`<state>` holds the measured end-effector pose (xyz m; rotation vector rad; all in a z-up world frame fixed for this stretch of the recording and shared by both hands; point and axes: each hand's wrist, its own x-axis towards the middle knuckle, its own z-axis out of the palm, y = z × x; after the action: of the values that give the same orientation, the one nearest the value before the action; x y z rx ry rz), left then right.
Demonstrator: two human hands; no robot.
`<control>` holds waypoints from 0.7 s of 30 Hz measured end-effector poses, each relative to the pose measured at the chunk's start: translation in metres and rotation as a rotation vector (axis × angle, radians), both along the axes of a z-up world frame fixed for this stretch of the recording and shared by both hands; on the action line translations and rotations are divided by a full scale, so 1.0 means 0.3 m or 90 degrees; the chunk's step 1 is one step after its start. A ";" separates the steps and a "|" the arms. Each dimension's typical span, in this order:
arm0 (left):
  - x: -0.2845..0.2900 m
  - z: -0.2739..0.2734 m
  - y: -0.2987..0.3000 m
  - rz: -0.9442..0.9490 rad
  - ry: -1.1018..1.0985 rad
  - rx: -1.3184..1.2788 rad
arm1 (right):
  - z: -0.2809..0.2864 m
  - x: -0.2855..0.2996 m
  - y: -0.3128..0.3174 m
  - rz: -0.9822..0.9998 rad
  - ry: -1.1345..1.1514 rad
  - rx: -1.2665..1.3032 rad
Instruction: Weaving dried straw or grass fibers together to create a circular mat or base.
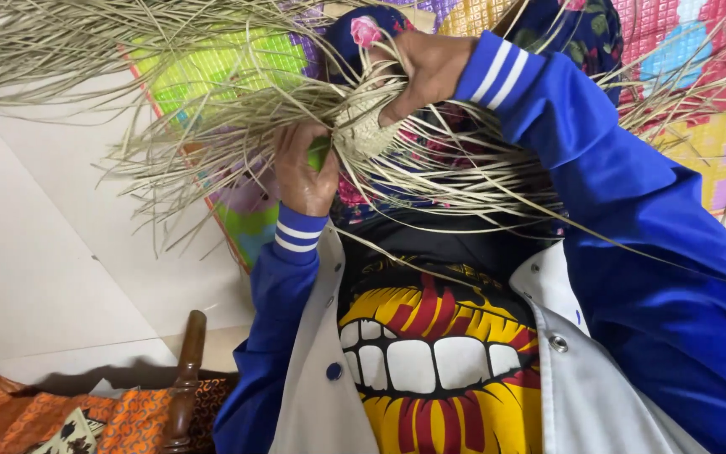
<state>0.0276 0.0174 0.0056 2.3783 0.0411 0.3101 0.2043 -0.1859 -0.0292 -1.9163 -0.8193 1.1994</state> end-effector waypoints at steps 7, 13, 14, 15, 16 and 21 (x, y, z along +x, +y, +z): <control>-0.024 0.012 -0.007 -0.033 0.047 -0.033 | 0.011 -0.030 -0.031 0.007 0.145 0.045; -0.036 0.124 -0.025 -0.077 0.061 -0.134 | -0.071 -0.034 -0.071 -0.071 0.108 0.049; -0.038 0.140 -0.028 -0.077 0.076 -0.156 | -0.057 -0.038 -0.067 -0.070 0.144 0.076; -0.040 0.156 -0.031 -0.078 0.092 -0.179 | -0.043 -0.043 -0.064 -0.069 0.182 0.102; -0.042 0.146 -0.025 -0.078 0.092 -0.180 | -0.060 -0.046 -0.060 -0.070 0.181 0.101; -0.055 0.054 0.018 -0.050 0.176 -0.148 | -0.111 -0.081 -0.069 -0.100 0.091 0.039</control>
<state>0.0110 0.0227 0.0217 2.1683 0.1060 -0.0598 0.1801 -0.2067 -0.0624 -1.7885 -0.6114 1.1860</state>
